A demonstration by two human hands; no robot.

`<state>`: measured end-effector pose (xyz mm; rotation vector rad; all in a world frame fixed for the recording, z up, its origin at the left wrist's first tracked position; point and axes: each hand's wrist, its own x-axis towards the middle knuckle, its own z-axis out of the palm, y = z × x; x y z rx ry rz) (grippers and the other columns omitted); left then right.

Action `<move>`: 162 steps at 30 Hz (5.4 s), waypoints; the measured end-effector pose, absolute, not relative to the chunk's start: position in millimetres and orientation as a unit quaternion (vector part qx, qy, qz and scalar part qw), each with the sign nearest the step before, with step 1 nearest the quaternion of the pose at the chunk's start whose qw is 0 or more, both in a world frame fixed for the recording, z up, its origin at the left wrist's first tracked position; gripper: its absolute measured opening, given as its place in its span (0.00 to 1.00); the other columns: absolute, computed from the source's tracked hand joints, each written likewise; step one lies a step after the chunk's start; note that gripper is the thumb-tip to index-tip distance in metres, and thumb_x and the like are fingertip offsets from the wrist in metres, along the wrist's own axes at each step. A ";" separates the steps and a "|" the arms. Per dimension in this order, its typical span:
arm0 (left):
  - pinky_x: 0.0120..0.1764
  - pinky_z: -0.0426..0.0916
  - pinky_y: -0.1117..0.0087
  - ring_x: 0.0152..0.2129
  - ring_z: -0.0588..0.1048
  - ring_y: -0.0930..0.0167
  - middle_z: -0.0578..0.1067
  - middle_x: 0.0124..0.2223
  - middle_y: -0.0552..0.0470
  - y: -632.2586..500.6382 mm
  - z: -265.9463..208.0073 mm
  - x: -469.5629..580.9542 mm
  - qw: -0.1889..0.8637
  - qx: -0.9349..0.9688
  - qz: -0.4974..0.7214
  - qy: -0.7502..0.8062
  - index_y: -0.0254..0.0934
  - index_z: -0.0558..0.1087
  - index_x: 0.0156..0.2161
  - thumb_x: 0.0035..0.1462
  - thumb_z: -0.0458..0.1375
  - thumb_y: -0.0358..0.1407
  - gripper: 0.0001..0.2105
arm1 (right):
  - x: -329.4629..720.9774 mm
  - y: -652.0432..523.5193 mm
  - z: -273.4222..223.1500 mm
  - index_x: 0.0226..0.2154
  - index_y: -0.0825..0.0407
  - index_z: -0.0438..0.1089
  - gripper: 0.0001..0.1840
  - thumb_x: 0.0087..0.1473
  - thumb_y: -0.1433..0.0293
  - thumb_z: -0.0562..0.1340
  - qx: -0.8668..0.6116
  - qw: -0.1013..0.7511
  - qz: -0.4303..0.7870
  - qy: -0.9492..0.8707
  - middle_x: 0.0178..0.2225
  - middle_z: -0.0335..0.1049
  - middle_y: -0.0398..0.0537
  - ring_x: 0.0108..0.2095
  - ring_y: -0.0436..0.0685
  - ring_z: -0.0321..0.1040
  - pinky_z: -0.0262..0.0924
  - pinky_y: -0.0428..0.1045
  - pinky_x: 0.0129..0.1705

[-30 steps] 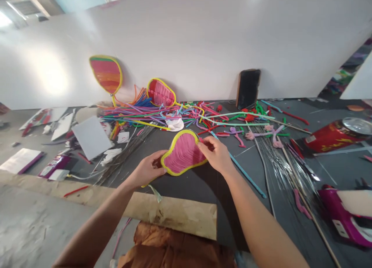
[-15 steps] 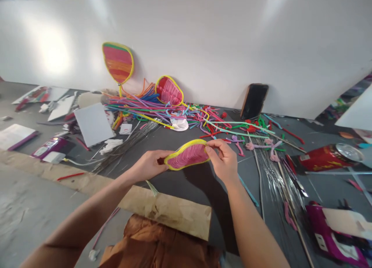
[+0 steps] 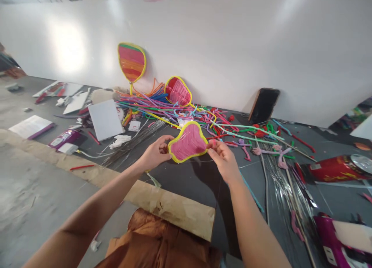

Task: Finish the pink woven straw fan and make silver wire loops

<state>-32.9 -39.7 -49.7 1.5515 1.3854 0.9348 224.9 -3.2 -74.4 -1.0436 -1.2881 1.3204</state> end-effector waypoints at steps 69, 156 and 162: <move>0.26 0.70 0.78 0.19 0.73 0.78 0.73 0.22 0.56 -19.0 -51.6 46.9 0.701 0.264 0.512 0.422 0.32 0.70 0.30 0.39 0.68 0.33 0.13 | 178.8 -24.6 -92.9 0.28 0.50 0.73 0.09 0.41 0.65 0.70 -0.413 0.573 0.624 -0.335 0.24 0.73 0.41 0.24 0.50 0.68 0.63 0.48 0.31; 0.33 0.67 0.74 0.24 0.73 0.77 0.75 0.27 0.56 -28.5 -66.0 64.1 0.724 0.237 0.546 0.349 0.34 0.73 0.28 0.37 0.69 0.32 0.11 | 180.1 -25.6 -73.5 0.23 0.49 0.73 0.09 0.36 0.67 0.72 -0.337 0.589 0.694 -0.239 0.23 0.69 0.40 0.23 0.47 0.63 0.61 0.45 0.27; 0.34 0.68 0.72 0.24 0.73 0.75 0.75 0.27 0.54 -26.9 -69.8 63.4 0.702 0.286 0.553 0.345 0.34 0.73 0.30 0.39 0.69 0.31 0.11 | 179.0 -26.7 -76.2 0.24 0.49 0.72 0.08 0.39 0.66 0.71 -0.342 0.599 0.680 -0.248 0.25 0.69 0.40 0.24 0.48 0.63 0.63 0.46 0.29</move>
